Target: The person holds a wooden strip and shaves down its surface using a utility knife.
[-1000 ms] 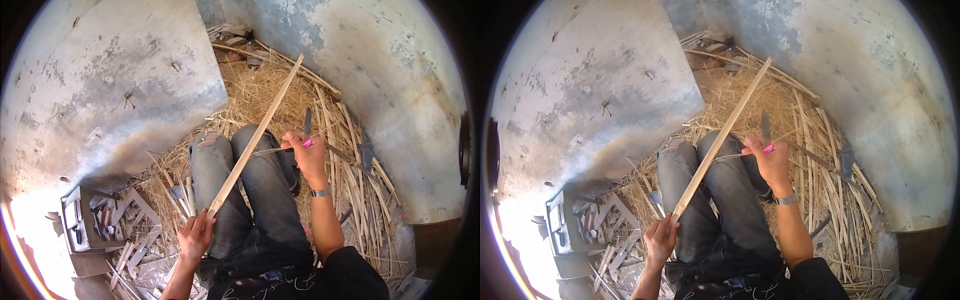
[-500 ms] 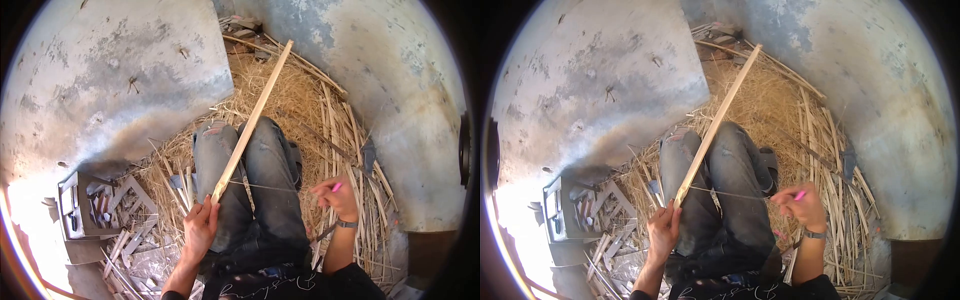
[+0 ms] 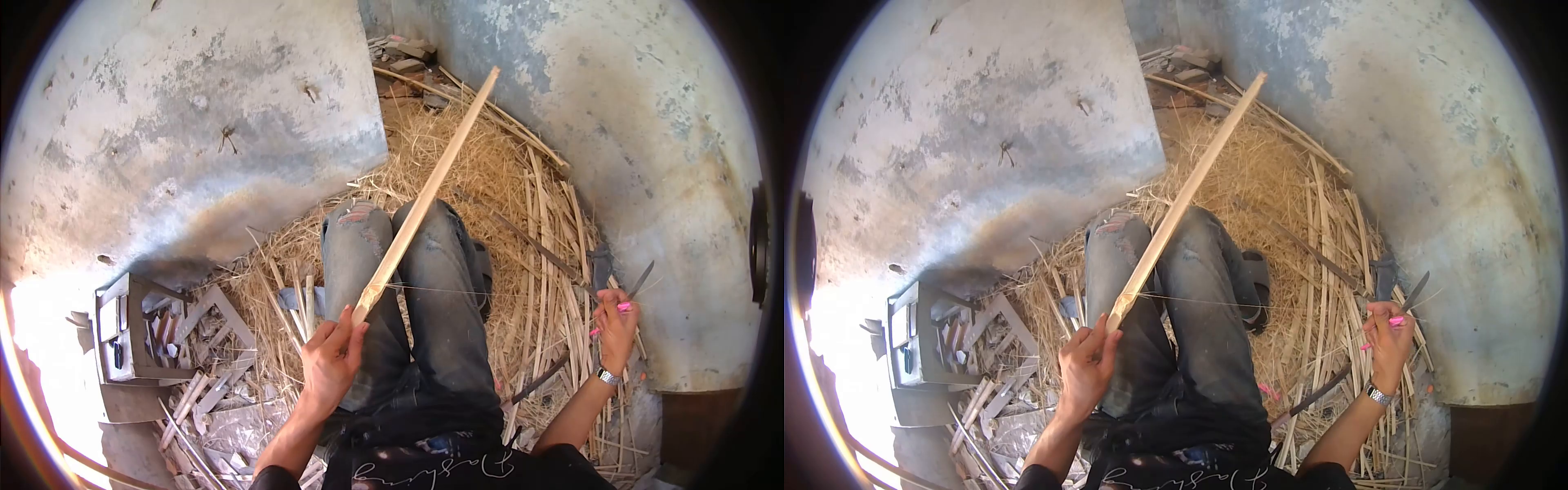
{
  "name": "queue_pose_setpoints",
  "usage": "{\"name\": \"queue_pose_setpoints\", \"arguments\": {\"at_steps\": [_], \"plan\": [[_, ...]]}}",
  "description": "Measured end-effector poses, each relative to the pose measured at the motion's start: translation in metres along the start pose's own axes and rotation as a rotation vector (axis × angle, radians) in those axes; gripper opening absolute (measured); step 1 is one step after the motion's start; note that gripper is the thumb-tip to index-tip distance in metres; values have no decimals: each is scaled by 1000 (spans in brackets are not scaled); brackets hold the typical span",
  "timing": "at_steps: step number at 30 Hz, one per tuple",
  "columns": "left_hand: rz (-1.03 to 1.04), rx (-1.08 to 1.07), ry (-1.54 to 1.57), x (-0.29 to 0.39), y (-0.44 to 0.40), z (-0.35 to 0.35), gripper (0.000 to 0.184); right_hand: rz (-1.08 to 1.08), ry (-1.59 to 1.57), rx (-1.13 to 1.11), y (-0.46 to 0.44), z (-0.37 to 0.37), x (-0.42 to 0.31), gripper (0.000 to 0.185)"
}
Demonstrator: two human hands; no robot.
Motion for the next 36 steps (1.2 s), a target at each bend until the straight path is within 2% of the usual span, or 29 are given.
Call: {"name": "queue_pose_setpoints", "arguments": {"at_steps": [5, 7, 9, 11, 13, 14, 16, 19, 21, 23, 25, 27, 28, 29, 32, 36], "plan": [[81, 8, -118, 11, -15, 2, 33, -47, -56, 82, -1, -4, 5, 27], [45, 10, -162, 9, -20, 3, 33, -156, 22, 149, 8, -12, -20, 26], [49, 40, -190, -1, -27, 1, 32, -210, 43, 357, 7, -55, -24, 27], [43, 69, -220, -14, -26, -3, 32, -380, 48, 646, 9, -129, -40, 28], [91, 192, -190, -20, -30, -18, 32, -391, 89, 758, 4, -203, -40, 29], [-7, 184, -118, -28, -33, -23, 31, -391, 88, 753, 0, -216, -43, 29], [-30, 148, -101, -22, -35, -31, 31, -188, 556, 740, -15, -234, -39, 49], [4, 96, -30, -18, -29, -27, 32, -549, 1343, 549, -66, -247, 61, 81], [-57, 12, 137, -15, -20, -18, 31, 61, 1364, 404, -31, -179, 43, 100], [-46, -32, 164, -19, -11, -19, 34, 35, 1318, 584, -23, -161, 63, 98], [-66, -229, 11, -22, -4, -15, 37, -147, 1079, 534, -18, -109, 74, 68], [-29, -280, -39, -37, 8, -15, 40, -172, 505, 262, -11, -29, 73, 46], [9, -222, -13, -40, 12, -21, 40, -120, 375, 188, -6, 4, 76, 41], [47, -162, 16, -43, 17, -27, 41, -73, 244, 115, -1, 37, 76, 38], [22, -193, 9, -59, 32, -36, 39, -296, 223, 19, 11, 130, 19, 41], [-15, -255, -77, -77, 52, -51, 37, -405, 239, -5, -11, 190, -12, 40]]}}
Point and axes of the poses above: each hand's wrist, its own y-axis away from the middle knuckle, its own z-axis out of the palm, x = y × z, the point moved 9 cm from there along -y, towards the middle knuckle, and after that the axes turned 5 degrees about x, right-handed, at the moved point
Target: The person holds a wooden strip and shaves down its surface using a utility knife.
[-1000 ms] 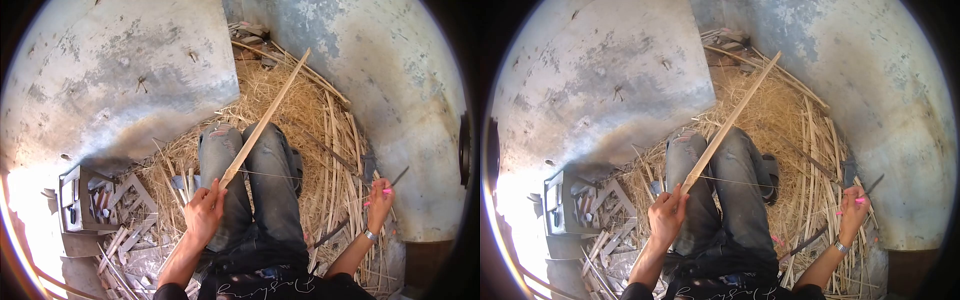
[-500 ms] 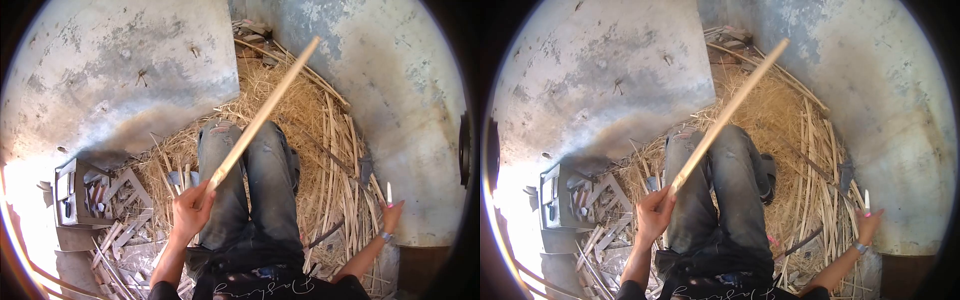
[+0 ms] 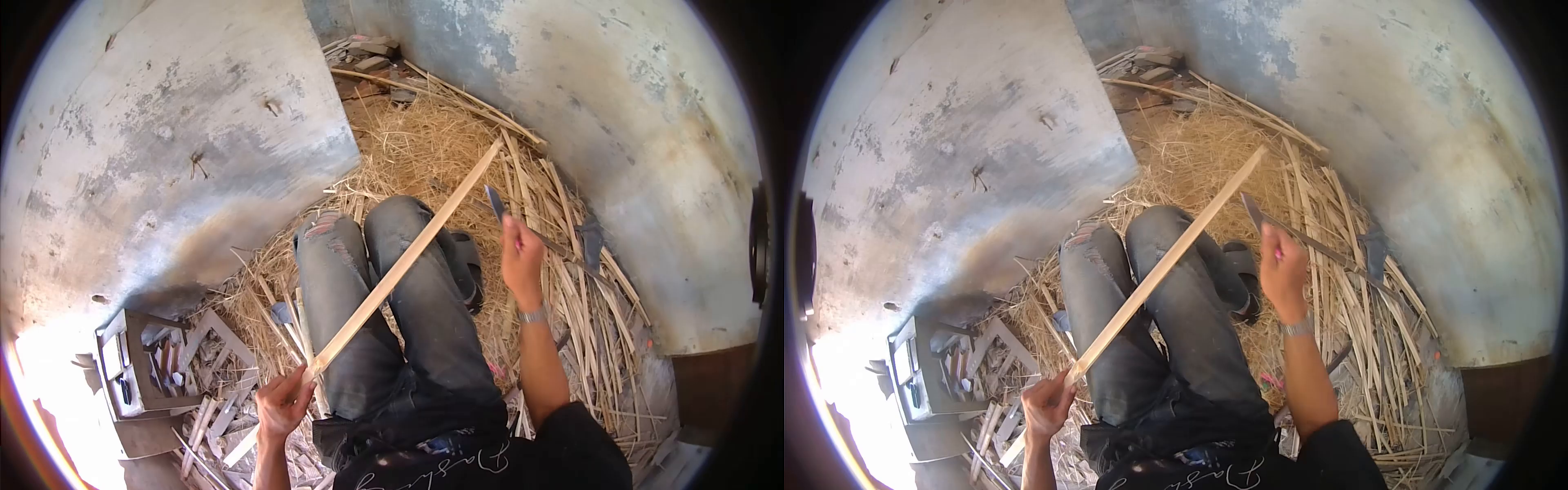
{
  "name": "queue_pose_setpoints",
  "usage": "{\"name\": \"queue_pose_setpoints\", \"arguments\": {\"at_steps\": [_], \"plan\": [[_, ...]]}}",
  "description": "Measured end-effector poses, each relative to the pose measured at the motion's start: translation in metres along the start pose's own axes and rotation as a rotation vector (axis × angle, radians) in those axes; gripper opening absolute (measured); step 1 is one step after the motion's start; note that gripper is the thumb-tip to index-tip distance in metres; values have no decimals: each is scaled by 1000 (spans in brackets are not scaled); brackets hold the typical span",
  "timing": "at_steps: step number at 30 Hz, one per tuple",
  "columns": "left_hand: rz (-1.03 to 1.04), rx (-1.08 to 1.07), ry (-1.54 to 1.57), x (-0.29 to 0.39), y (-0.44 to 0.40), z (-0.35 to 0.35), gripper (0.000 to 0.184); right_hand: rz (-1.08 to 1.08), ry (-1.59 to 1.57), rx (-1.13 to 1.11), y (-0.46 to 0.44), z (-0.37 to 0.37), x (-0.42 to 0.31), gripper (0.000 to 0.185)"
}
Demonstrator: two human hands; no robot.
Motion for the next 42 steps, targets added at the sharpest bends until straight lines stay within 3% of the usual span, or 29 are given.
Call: {"name": "queue_pose_setpoints", "arguments": {"at_steps": [2, 5, 13, 15, 18, 22, 25, 28, 31, 33, 34, 37, 42], "plan": [[11, -1, -61, -4, 9, -8, 38, -150, 108, 11, -19, 19, -3, 41], [26, -10, -109, -10, 21, -18, 38, -204, 191, 14, -42, 38, 16, 43], [13, -57, -125, -13, 17, -23, 37, -132, 171, 35, -71, 52, 47, 45], [80, -89, -193, -9, 14, -20, 35, -288, 133, 56, -55, 59, 33, 45], [50, -69, -119, -16, 12, -23, 34, -110, 111, -99, -44, 59, 33, 45], [63, -95, -140, -12, 9, -19, 33, -128, 213, -46, -61, 59, 65, 48], [41, -80, -86, -18, 8, -14, 33, -213, 151, 25, -42, 62, 46, 50], [39, -69, -90, -21, 11, -13, 32, -221, 37, -115, -30, 67, 37, 51], [38, -87, -93, -14, 9, -11, 32, -83, 222, -86, -52, 61, 59, 49], [32, -79, -81, -15, 5, -8, 32, -126, 195, -89, -42, 67, 45, 48], [32, -65, -40, -15, 5, -6, 33, -335, 65, -44, -22, 70, 18, 47], [39, -99, -61, -7, 1, -8, 32, -319, 46, -126, -16, 69, 18, 45], [38, -86, -18, 13, -10, 5, 30, -196, 113, -59, -37, 69, 39, 50]]}}
Point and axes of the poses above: each hand's wrist, its own y-axis away from the middle knuckle, its own z-axis out of the palm, x = y × z, the point moved 9 cm from there along -y, towards the middle knuckle, and after that the axes turned 5 degrees about x, right-handed, at the moved point
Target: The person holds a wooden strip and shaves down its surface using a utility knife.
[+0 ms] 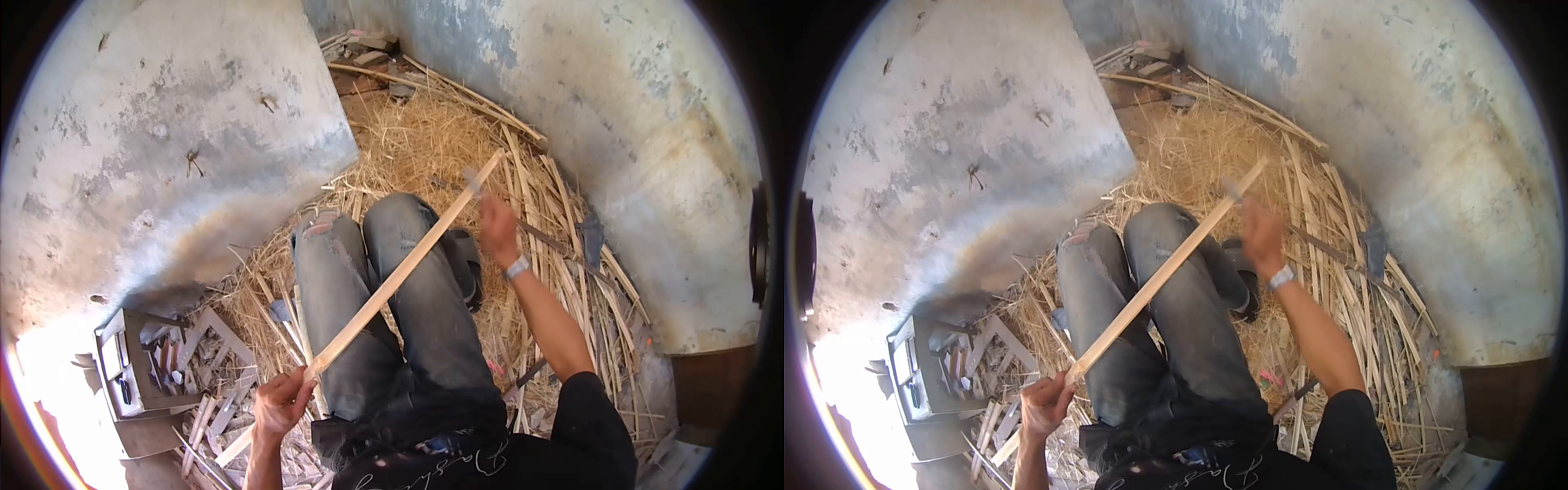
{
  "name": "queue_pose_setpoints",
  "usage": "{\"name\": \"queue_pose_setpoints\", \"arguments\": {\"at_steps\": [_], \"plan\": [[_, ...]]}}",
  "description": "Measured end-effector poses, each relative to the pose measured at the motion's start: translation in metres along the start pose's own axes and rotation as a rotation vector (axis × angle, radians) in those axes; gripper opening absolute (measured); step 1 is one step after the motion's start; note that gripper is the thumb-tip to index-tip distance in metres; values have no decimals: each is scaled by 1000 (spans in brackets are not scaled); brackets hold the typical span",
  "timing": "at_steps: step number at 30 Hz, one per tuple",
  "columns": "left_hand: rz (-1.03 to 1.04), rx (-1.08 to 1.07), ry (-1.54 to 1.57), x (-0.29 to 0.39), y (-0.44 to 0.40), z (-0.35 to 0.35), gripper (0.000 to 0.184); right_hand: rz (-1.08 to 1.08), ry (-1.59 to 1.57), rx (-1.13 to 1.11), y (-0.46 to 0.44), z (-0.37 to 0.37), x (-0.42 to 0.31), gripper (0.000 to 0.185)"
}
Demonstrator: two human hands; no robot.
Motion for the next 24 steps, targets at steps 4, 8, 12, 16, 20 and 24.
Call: {"name": "queue_pose_setpoints", "arguments": {"at_steps": [4, 8, 12, 16, 20, 24], "plan": [[-40, -6, 46, -3, -2, 5, 30, -106, -205, 18, 28, -1, -24, 57], [-1, -14, 64, 13, -8, 11, 30, 226, -127, -23, -1, 7, 37, 51], [-26, 18, 88, 13, -12, 20, 30, -68, -263, -40, 44, 15, -35, 41], [-7, 31, 62, 20, -14, 23, 29, -146, -168, 31, 8, 8, -11, 37], [-28, 23, 106, 30, -19, 26, 30, -89, -48, -40, 5, 24, 23, 40], [-18, 21, 113, 33, -16, 28, 32, -9, -159, -268, 32, 7, -20, 45]]}}
Point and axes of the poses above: each hand's wrist, its own y-axis away from the middle knuckle, its own z-axis out of the palm, x = y × z, the point moved 9 cm from there along -y, towards the middle knuckle, and after that the axes turned 5 degrees about x, right-handed, at the moved point
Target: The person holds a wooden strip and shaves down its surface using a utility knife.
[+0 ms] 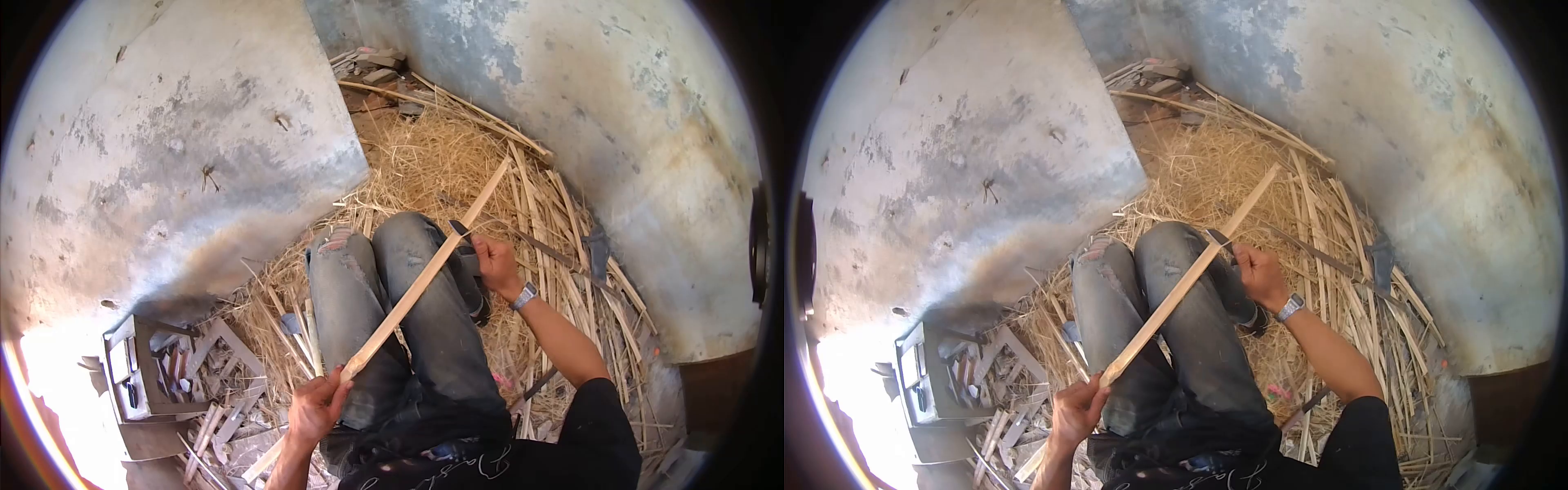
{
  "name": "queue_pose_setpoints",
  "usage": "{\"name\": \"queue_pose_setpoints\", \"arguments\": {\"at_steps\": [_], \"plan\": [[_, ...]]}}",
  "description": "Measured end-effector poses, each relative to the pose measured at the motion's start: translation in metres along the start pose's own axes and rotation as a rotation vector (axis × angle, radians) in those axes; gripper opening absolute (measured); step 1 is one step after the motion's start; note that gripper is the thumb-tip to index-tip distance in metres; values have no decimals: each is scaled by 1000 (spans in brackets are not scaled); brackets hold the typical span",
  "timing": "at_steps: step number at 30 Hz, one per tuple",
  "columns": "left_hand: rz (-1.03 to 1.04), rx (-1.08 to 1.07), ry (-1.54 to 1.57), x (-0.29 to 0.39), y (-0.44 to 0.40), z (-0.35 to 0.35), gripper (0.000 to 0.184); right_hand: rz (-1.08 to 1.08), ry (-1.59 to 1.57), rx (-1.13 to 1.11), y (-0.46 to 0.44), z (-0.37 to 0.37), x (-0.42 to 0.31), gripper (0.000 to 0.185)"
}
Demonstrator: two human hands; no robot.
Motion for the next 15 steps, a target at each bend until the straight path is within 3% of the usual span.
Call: {"name": "queue_pose_setpoints", "arguments": {"at_steps": [4, 7, 9, 11, 13, 14, 15], "plan": [[-22, -13, -38, 13, -1, 11, 33, -33, 65, 174, -31, -11, 33, 42], [-16, 9, -66, 16, -5, 14, 32, -19, 81, 127, -19, 1, 27, 41], [-15, 13, -76, 15, -1, 17, 33, -98, -89, -108, 14, 22, -22, 48], [-36, 14, -76, 13, 4, 22, 34, -70, -90, -121, 11, 21, -18, 50], [-30, 6, -75, 18, 4, 23, 35, -73, 29, 120, -13, -1, 1, 41], [-11, 12, -78, 21, 3, 22, 36, 68, 1, 200, -27, -8, 23, 41], [-10, 13, -78, 22, 4, 23, 36, 66, 1, 200, -24, -6, 28, 41]]}}
Point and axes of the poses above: each hand's wrist, its own y-axis away from the middle knuckle, its own z-axis out of the palm, x = y × z, the point moved 9 cm from there along -y, towards the middle knuckle, and after that the axes turned 5 degrees about x, right-handed, at the moved point
